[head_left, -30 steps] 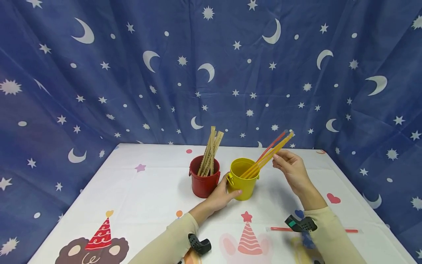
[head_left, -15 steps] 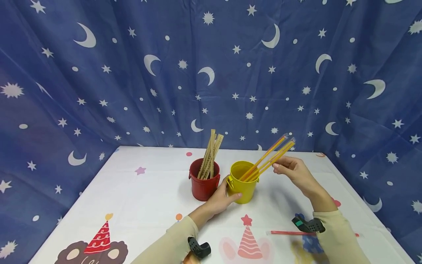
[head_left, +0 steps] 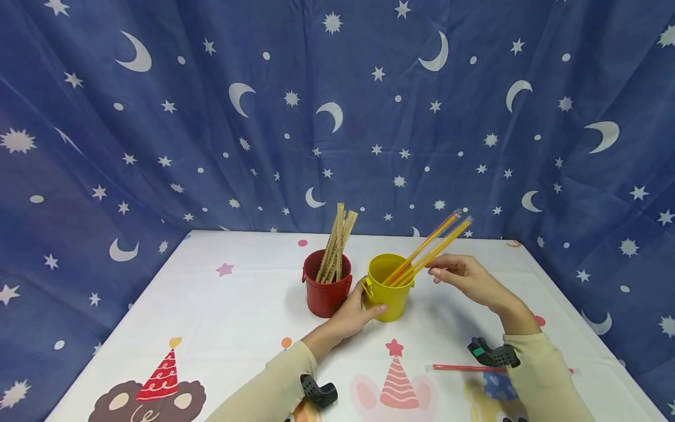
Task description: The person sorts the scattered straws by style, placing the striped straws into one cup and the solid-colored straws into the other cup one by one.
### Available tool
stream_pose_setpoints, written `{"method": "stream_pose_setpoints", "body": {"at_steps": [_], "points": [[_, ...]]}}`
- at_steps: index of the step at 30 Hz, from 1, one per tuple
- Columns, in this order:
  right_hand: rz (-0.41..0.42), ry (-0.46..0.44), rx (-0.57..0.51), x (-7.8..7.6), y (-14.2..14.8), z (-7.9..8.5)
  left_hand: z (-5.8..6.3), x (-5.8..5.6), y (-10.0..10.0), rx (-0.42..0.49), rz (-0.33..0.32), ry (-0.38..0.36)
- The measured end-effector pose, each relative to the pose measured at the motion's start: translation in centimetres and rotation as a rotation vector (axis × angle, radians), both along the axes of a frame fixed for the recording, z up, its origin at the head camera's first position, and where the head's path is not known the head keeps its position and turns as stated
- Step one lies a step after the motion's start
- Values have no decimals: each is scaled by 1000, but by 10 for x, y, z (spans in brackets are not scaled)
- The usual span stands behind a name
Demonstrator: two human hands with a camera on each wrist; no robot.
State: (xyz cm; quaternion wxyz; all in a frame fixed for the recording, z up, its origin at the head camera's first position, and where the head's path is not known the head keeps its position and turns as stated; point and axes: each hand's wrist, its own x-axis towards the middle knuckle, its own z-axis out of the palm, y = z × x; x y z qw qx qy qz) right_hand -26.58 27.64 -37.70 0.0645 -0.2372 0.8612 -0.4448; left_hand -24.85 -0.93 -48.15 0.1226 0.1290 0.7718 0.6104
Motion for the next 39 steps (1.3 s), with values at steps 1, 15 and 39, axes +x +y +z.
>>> {"method": "stream_pose_setpoints", "body": {"at_steps": [1, 15, 39], "points": [[3, -2, 7, 0, 0, 0, 1, 0, 0, 2, -2, -1], [-1, -71, 10, 9, 4, -16, -2, -1, 3, 10, -9, -10], [89, -185, 103, 62, 57, -50, 2, 0, -3, 4, -16, 2]]}}
